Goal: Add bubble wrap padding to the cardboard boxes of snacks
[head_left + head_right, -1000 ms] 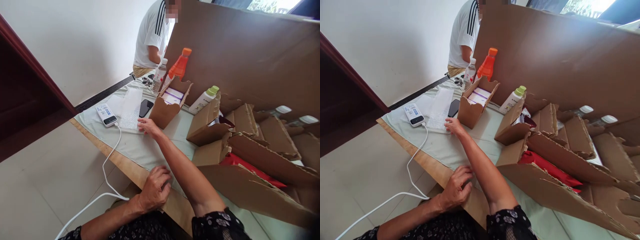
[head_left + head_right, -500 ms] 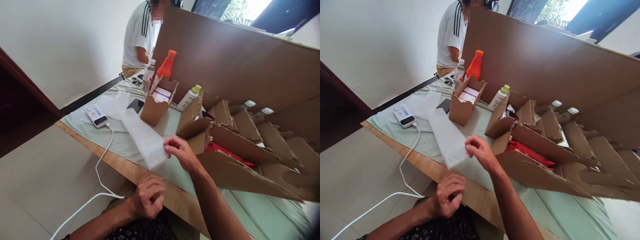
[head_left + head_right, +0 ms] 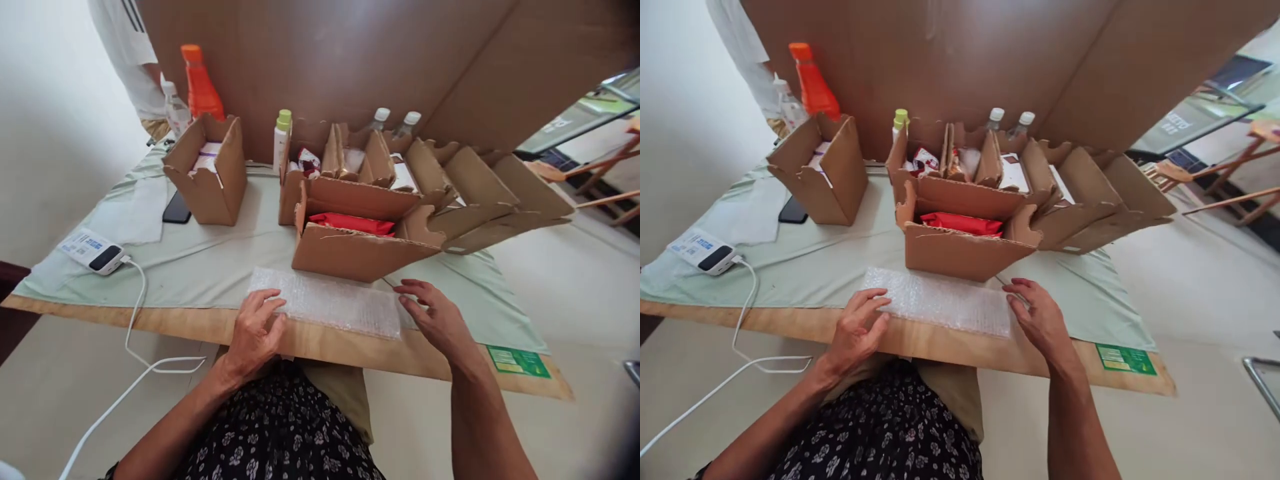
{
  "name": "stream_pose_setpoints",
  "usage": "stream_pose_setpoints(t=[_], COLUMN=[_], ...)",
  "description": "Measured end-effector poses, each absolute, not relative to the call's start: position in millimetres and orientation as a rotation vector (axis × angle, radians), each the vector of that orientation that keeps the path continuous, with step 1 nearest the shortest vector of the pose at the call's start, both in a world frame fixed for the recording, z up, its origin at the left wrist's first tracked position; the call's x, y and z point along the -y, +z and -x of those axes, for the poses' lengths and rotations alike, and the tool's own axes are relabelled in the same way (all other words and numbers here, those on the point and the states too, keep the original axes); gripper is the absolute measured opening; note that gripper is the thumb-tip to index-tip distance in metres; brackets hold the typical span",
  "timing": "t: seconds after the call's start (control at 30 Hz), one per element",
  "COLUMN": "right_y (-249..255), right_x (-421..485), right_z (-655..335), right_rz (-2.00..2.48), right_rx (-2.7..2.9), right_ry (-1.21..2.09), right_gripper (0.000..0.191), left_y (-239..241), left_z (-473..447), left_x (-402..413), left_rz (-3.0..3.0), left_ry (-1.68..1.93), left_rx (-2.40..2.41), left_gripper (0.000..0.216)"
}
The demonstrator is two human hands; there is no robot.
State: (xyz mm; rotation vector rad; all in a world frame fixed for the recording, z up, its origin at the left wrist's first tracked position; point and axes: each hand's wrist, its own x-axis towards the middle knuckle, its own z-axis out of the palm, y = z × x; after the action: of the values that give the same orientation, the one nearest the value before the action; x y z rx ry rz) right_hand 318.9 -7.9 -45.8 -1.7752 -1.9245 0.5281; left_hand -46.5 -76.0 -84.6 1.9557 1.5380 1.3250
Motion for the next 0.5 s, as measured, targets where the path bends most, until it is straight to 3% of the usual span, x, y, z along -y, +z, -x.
stream_pose_setpoints(t=[0.2, 0.3, 0.5], right_y=[-61, -67, -76], right_x=[-6, -20, -44], right_z=[-310, -294, -282], right_rz=[1.678, 1.613, 1.599], right_rx=[1.670, 1.666, 1.612], right_ry=[0.643, 0.709, 0.710], right_gripper=[0.060, 0.050, 0.036], left_y=[-74, -81, -94], left_z=[20, 1, -15], left_x=[23, -2, -11], left_rz=[-1.643, -1.537, -1.444], left_ry=[1.281, 1.287, 1.328], left_rx=[-1.573, -1.472, -1.513], left_gripper=[0.069, 0.082, 0.083])
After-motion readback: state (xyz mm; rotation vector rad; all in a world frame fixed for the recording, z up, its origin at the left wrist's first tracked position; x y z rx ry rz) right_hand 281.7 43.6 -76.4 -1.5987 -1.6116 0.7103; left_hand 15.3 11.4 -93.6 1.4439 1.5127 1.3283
